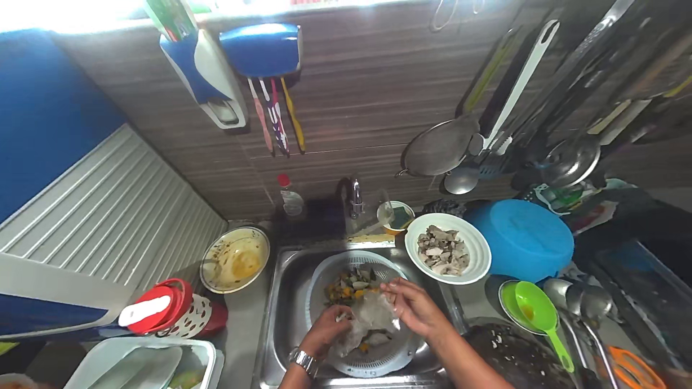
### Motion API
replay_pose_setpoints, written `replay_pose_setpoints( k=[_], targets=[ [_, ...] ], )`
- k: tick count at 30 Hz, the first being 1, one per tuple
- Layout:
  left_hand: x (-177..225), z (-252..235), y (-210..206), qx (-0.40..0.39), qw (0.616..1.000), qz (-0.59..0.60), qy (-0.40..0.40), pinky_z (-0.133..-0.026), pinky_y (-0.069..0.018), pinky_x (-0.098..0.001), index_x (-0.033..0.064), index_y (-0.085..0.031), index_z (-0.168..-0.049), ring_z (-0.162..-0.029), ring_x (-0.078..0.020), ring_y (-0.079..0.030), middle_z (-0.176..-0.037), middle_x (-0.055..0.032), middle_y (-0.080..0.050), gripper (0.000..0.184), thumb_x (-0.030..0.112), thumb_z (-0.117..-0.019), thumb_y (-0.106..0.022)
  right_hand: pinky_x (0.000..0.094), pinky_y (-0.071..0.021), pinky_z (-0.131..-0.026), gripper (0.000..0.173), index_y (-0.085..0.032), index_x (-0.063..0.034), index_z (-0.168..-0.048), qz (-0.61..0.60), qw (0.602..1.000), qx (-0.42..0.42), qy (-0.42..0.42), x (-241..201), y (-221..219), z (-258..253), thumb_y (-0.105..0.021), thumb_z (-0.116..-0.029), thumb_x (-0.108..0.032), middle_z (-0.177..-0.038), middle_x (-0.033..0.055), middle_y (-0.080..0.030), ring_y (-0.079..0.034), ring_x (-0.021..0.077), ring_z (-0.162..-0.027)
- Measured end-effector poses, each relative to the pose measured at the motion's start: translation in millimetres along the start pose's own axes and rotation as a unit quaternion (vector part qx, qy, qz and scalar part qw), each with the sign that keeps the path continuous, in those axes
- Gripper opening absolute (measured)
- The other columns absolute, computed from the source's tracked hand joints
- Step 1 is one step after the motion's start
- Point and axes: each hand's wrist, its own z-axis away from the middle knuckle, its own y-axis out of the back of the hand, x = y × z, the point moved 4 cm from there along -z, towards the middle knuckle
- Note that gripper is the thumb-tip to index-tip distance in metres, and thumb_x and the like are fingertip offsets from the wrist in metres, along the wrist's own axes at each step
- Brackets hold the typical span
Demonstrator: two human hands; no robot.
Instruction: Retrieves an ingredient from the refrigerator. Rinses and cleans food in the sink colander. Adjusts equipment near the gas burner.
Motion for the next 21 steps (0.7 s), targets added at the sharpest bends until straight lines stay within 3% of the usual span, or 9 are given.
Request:
replay_pose_setpoints(
  k=[2,3,6,8,10,13,15,18,21],
  targets=[
    [1,-5,1,0.012,0.999,-0.032,-0.007,-0.076,-0.0574,-0.038,0.0017,-0.064,-0.123,-0.084,-0.019,-0.066,-0.109,-0.0137,-0.067,0.033,0.011,-0.0917,-0.07,0.0382,-0.0614,-0.072,0.005,-0.061,-0.0038,-0.099,-0.009,0.999,-0.016,-0.027,-2,-4,2,-0.061,-0.094,-0.006,-0.094,0.0115,-0.07,-0.068,0.0193,-0.075],
    [5,-4,0,0.014,0.999,-0.031,-0.012,-0.076,-0.0578,-0.0386,0.0017,-0.065,-0.12,-0.084,-0.0192,-0.066,-0.108,-0.0132,-0.067,0.029,0.009,-0.0929,-0.067,0.0394,-0.0617,-0.07,0.011,-0.06,-0.0029,-0.105,0.02,0.998,-0.014,-0.051,0,-5,3,-0.063,-0.0954,-0.006,-0.096,0.0124,-0.069,-0.067,0.0201,-0.073],
    [26,1,-9,-0.018,0.999,0.003,-0.041,-0.07,-0.0607,-0.0384,0.0022,-0.066,-0.113,-0.075,-0.0188,-0.067,-0.103,-0.0106,-0.068,0.021,0.002,-0.094,-0.059,0.0353,-0.0573,-0.062,0.044,-0.048,-0.0076,-0.141,0.159,0.975,-0.013,-0.153,18,-3,2,-0.062,-0.1005,-0.014,-0.111,0.0131,-0.067,-0.066,0.0199,-0.074],
    [40,2,-14,-0.045,0.996,0.03,-0.069,-0.066,-0.0614,-0.0355,0.0031,-0.068,-0.111,-0.07,-0.0164,-0.068,-0.101,-0.0081,-0.071,0.02,0.001,-0.0948,-0.056,0.0318,-0.0547,-0.058,0.055,-0.043,-0.0142,-0.151,0.213,0.955,-0.056,-0.201,35,1,2,-0.062,-0.0996,-0.014,-0.108,0.0106,-0.065,-0.063,0.0163,-0.069],
    [52,2,-15,-0.044,0.993,0.035,-0.099,-0.065,-0.0596,-0.0322,0.0038,-0.07,-0.109,-0.069,-0.0133,-0.066,-0.1,-0.0059,-0.072,0.02,0.001,-0.0948,-0.056,0.0298,-0.0537,-0.059,0.051,-0.05,-0.0152,-0.148,0.233,0.939,-0.134,-0.214,46,4,4,-0.06,-0.0974,-0.013,-0.099,0.0072,-0.065,-0.06,0.0126,-0.065],
    [62,-3,-1,-0.005,0.989,0.003,-0.147,-0.069,-0.0578,-0.03,0.0059,-0.073,-0.115,-0.078,-0.0114,-0.066,-0.111,-0.0051,-0.072,0.026,0.002,-0.0941,-0.058,0.027,-0.0533,-0.061,0.044,-0.06,-0.0138,-0.137,0.255,0.916,-0.244,-0.189,46,6,9,-0.067,-0.0943,-0.018,-0.09,0.0017,-0.067,-0.059,0.0082,-0.065],
    [61,-8,12,0.021,0.989,-0.027,-0.143,-0.07,-0.0575,-0.0299,0.0095,-0.073,-0.121,-0.081,-0.0118,-0.066,-0.116,-0.0048,-0.07,0.029,0.004,-0.0938,-0.062,0.0236,-0.0499,-0.056,0.031,-0.069,-0.0132,-0.123,0.297,0.901,-0.27,-0.166,40,9,11,-0.071,-0.0928,-0.019,-0.087,-0.0005,-0.067,-0.055,0.005,-0.06],
    [56,-10,22,0.033,0.992,-0.059,-0.103,-0.073,-0.0572,-0.0317,0.0109,-0.071,-0.123,-0.085,-0.0122,-0.067,-0.116,-0.0057,-0.071,0.03,0.009,-0.0939,-0.067,0.0259,-0.0456,-0.051,0.022,-0.073,-0.0117,-0.103,0.451,0.86,-0.204,-0.124,28,16,6,-0.076,-0.0921,-0.031,-0.08,-0.0008,-0.065,-0.051,0.0066,-0.056],
    [52,-3,15,-0.016,0.997,-0.024,-0.066,-0.07,-0.0565,-0.0313,0.0079,-0.067,-0.128,-0.078,-0.0122,-0.065,-0.108,-0.0072,-0.07,0.036,0.012,-0.0926,-0.07,0.042,-0.0509,-0.071,0.029,-0.07,-0.0069,-0.089,0.55,0.83,-0.075,-0.049,18,24,-6,-0.078,-0.088,-0.035,-0.081,0.006,-0.064,-0.059,0.0171,-0.074]
  ],
)
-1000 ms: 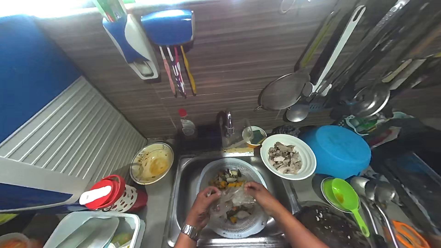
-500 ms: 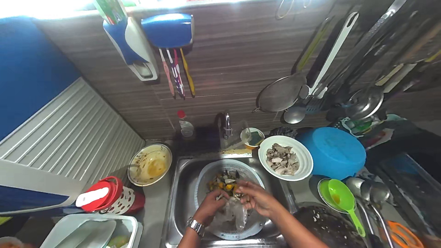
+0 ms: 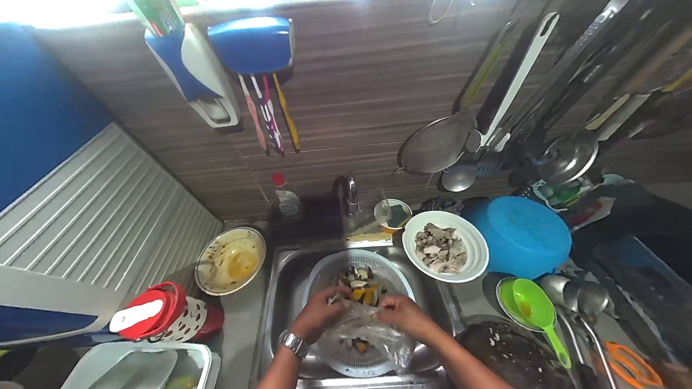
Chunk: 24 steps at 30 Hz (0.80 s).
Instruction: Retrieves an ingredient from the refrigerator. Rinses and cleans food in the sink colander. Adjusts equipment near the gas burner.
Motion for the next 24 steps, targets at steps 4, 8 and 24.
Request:
replay_pose_setpoints(
  k=[4,8,24],
  targets=[
    [-9,13,-14,-0.097,0.992,0.068,0.046,-0.079,-0.0605,-0.0345,0.0061,-0.066,-0.126,-0.087,-0.0135,-0.07,-0.104,-0.0055,-0.072,0.046,0.039,-0.0944,-0.067,0.0347,-0.0509,-0.064,0.014,-0.06,-0.0055,-0.084,-0.206,0.973,0.106,-0.006,-3,-5,-4,-0.069,-0.0884,-0.015,-0.076,0.0047,-0.062,-0.06,0.0153,-0.07],
    [-24,22,-16,-0.057,0.97,0.173,0.164,-0.075,-0.0606,-0.04,0.0049,-0.065,-0.111,-0.084,-0.02,-0.07,-0.095,-0.0086,-0.072,0.047,0.043,-0.1092,-0.039,0.0342,-0.0576,-0.056,0.008,-0.058,-0.0021,-0.099,-0.416,0.906,0.062,-0.049,-17,-12,7,-0.057,-0.0939,-0.007,-0.078,0.01,-0.067,-0.066,0.0192,-0.063],
    [-23,14,7,0.143,0.962,0.233,-0.004,-0.057,-0.0556,-0.031,0.006,-0.06,-0.089,-0.063,-0.0132,-0.063,-0.072,-0.0039,-0.063,0.009,0.002,-0.0828,-0.065,0.0252,-0.0558,-0.068,0.023,-0.071,-0.0145,-0.112,-0.401,0.89,-0.204,0.071,-22,7,42,-0.074,-0.0897,-0.018,-0.097,0.0009,-0.069,-0.064,0.0077,-0.078]
  ],
)
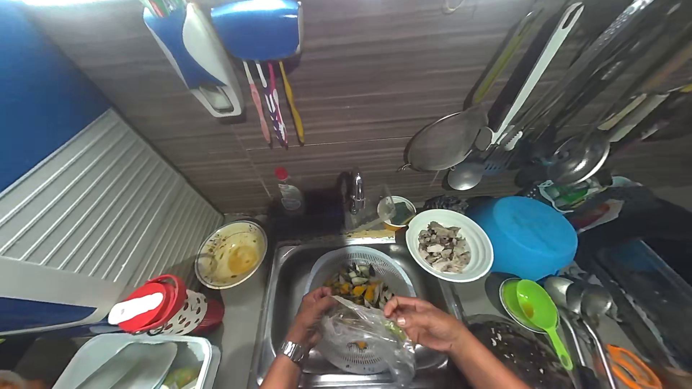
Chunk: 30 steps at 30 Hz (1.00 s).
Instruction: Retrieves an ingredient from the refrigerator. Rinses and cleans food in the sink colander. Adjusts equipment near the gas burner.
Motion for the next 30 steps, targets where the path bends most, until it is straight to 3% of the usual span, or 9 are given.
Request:
replay_pose_setpoints(
  k=[3,7,13,17,19,22,25,27,30],
  targets=[
    [2,-4,-4,0.012,0.995,-0.095,-0.015,-0.072,-0.0584,-0.0347,-0.001,-0.068,-0.105,-0.076,-0.0159,-0.066,-0.086,-0.0087,-0.069,0.016,0.01,-0.0941,-0.067,0.0282,-0.0572,-0.071,0.046,-0.065,-0.0133,-0.126,0.063,0.998,0.002,-0.029,8,-3,-7,-0.081,-0.0831,-0.019,-0.098,0.0008,-0.067,-0.064,0.0097,-0.081],
    [-4,-8,-7,0.026,0.969,-0.245,0.004,-0.069,-0.053,-0.0359,0.0047,-0.07,-0.091,-0.07,-0.0133,-0.06,-0.078,-0.0041,-0.064,0.029,0.029,-0.1029,-0.059,0.0312,-0.0524,-0.062,0.026,-0.067,-0.0054,-0.115,0.278,0.946,0.156,-0.067,13,0,-25,-0.071,-0.0926,-0.018,-0.092,0.0056,-0.066,-0.061,0.0128,-0.072],
    [-17,-2,-7,-0.023,0.958,-0.272,0.084,-0.07,-0.0528,-0.0372,0.0046,-0.072,-0.107,-0.075,-0.0157,-0.061,-0.089,-0.0079,-0.067,0.03,0.032,-0.1012,-0.062,0.0501,-0.0544,-0.092,0.022,-0.067,-0.0002,-0.115,0.511,0.798,0.316,-0.037,15,24,-48,-0.056,-0.1008,-0.012,-0.104,0.0183,-0.069,-0.068,0.0307,-0.097],
    [-18,4,-3,-0.104,0.943,-0.309,0.065,-0.093,-0.0556,-0.0448,0.0001,-0.064,-0.123,-0.102,-0.024,-0.066,-0.113,-0.0161,-0.067,0.041,0.013,-0.0854,-0.074,0.0423,-0.0555,-0.082,0.021,-0.065,-0.001,-0.117,0.375,0.851,0.366,-0.034,21,34,-47,-0.058,-0.1032,-0.015,-0.101,0.0144,-0.068,-0.066,0.0228,-0.089],
    [-13,5,-2,-0.099,0.906,-0.411,0.032,-0.099,-0.0516,-0.0497,-0.0009,-0.067,-0.12,-0.111,-0.0298,-0.064,-0.12,-0.02,-0.065,0.033,0.016,-0.0917,-0.071,0.0353,-0.0528,-0.068,0.021,-0.063,-0.0025,-0.118,0.229,0.906,0.354,-0.038,22,29,-44,-0.058,-0.1052,-0.019,-0.098,0.0103,-0.065,-0.061,0.0167,-0.079],
    [-11,-1,8,-0.019,0.886,-0.464,0.002,-0.09,-0.0567,-0.0505,0.0048,-0.071,-0.12,-0.101,-0.0306,-0.069,-0.116,-0.0194,-0.069,0.026,0.015,-0.0969,-0.065,0.0368,-0.0597,-0.071,0.03,-0.062,-0.0056,-0.122,0.09,0.958,0.269,-0.043,13,11,-36,-0.064,-0.1028,-0.029,-0.097,0.009,-0.069,-0.068,0.0175,-0.08],
    [-16,-11,22,0.073,0.916,-0.393,0.03,-0.073,-0.0557,-0.05,0.0069,-0.071,-0.122,-0.081,-0.0282,-0.067,-0.106,-0.0182,-0.07,0.026,0.015,-0.1,-0.059,0.0371,-0.0591,-0.078,0.071,-0.054,-0.0099,-0.142,0.147,0.977,0.139,-0.07,8,0,-27,-0.083,-0.0802,-0.029,-0.114,0.0103,-0.069,-0.068,0.0184,-0.094],
    [-20,-15,24,0.112,0.927,-0.355,0.044,-0.067,-0.0564,-0.0473,0.0048,-0.071,-0.12,-0.073,-0.0261,-0.065,-0.098,-0.0177,-0.069,0.027,0.018,-0.1032,-0.054,0.0409,-0.0583,-0.092,0.087,-0.045,-0.0104,-0.15,0.24,0.962,0.055,-0.114,10,-4,-24,-0.086,-0.0741,-0.019,-0.13,0.0124,-0.065,-0.067,0.0207,-0.112],
    [-21,-12,17,0.133,0.962,-0.235,0.036,-0.079,-0.0598,-0.0479,-0.0012,-0.068,-0.119,-0.087,-0.027,-0.07,-0.103,-0.0189,-0.07,0.027,0.016,-0.1059,-0.052,0.0425,-0.0574,-0.09,0.052,-0.059,-0.0054,-0.135,0.345,0.925,0.046,-0.153,16,-3,-25,-0.076,-0.086,-0.007,-0.118,0.0127,-0.068,-0.068,0.02,-0.103]
  ],
)
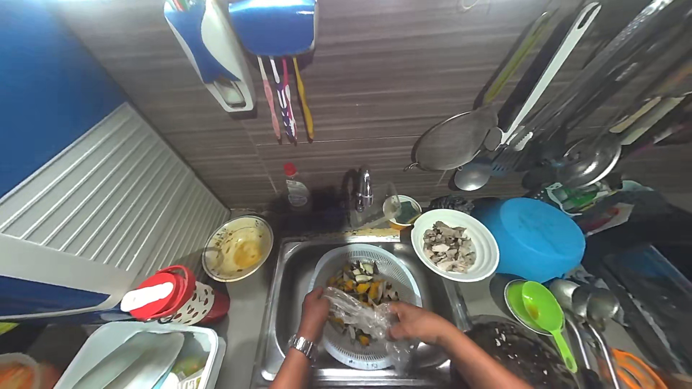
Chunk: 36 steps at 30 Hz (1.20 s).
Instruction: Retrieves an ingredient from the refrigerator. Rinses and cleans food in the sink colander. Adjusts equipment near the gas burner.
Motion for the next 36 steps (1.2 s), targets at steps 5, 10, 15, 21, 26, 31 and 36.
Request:
replay_pose_setpoints(
  k=[5,10,15,21,26,31,36],
  targets=[
    [6,23,-19,-0.031,0.987,0.158,0.02,-0.071,-0.0594,-0.0412,-0.0033,-0.063,-0.127,-0.08,-0.0224,-0.068,-0.099,-0.017,-0.07,0.028,0.002,-0.1018,-0.052,0.0337,-0.0561,-0.061,0.027,-0.061,-0.0033,-0.124,-0.203,0.96,0.185,-0.054,16,5,-17,-0.065,-0.0996,-0.014,-0.092,0.0097,-0.068,-0.064,0.0165,-0.069],
    [10,41,-48,-0.232,0.972,0.021,-0.021,-0.084,-0.0568,-0.0372,0.0009,-0.065,-0.126,-0.091,-0.0163,-0.067,-0.107,-0.0115,-0.07,0.032,0.014,-0.0967,-0.065,0.0285,-0.0513,-0.048,0.024,-0.054,-0.004,-0.128,-0.291,0.916,0.266,-0.078,8,-6,-29,-0.051,-0.1078,-0.016,-0.083,0.0085,-0.062,-0.057,0.0133,-0.054],
    [5,27,-43,-0.21,0.974,-0.073,-0.031,-0.077,-0.056,-0.0384,0.0018,-0.072,-0.104,-0.079,-0.0154,-0.065,-0.089,-0.0087,-0.069,0.022,0.022,-0.0971,-0.067,0.0252,-0.0396,-0.041,0.016,-0.056,-0.0047,-0.119,-0.33,0.888,0.318,-0.044,9,3,-32,-0.052,-0.1047,-0.012,-0.073,0.0042,-0.057,-0.045,0.0089,-0.046],
    [9,35,-35,-0.181,0.978,0.095,-0.045,-0.083,-0.0591,-0.0372,-0.0009,-0.065,-0.111,-0.088,-0.0163,-0.068,-0.098,-0.0095,-0.07,0.026,0.015,-0.0908,-0.07,0.0454,-0.0583,-0.09,0.029,-0.064,0.0038,-0.125,0.01,0.956,0.288,0.049,-20,-17,-26,-0.057,-0.1011,-0.012,-0.115,0.019,-0.068,-0.069,0.0266,-0.101],
    [-3,43,-15,-0.051,0.992,0.109,-0.046,-0.073,-0.0601,-0.0409,-0.0017,-0.066,-0.103,-0.079,-0.0214,-0.069,-0.09,-0.0134,-0.07,0.018,0.007,-0.0881,-0.07,0.0479,-0.0541,-0.101,0.047,-0.062,-0.0057,-0.138,0.16,0.972,0.138,0.106,-69,-7,-37,-0.069,-0.0948,-0.022,-0.135,0.0185,-0.062,-0.066,0.0284,-0.114],
    [-14,63,33,0.056,0.993,0.087,-0.065,-0.069,-0.059,-0.039,-0.0006,-0.065,-0.095,-0.074,-0.0191,-0.067,-0.084,-0.0112,-0.068,0.014,0.002,-0.0825,-0.07,0.0472,-0.0484,-0.11,0.076,-0.035,-0.0037,-0.159,0.113,0.912,0.37,0.137,-141,78,-63,-0.064,-0.0998,-0.041,-0.159,0.0214,-0.042,-0.056,0.0309,-0.133],
    [-28,90,58,0.114,0.979,0.153,-0.075,-0.066,-0.059,-0.0357,-0.0003,-0.063,-0.094,-0.07,-0.0154,-0.066,-0.079,-0.0079,-0.067,0.012,0.004,-0.084,-0.068,0.0567,-0.0409,-0.116,0.07,-0.038,-0.0076,-0.159,0.241,0.911,0.305,0.141,-165,83,-128,-0.053,-0.1049,-0.05,-0.156,0.0199,-0.048,-0.051,0.0357,-0.14]
  ],
)
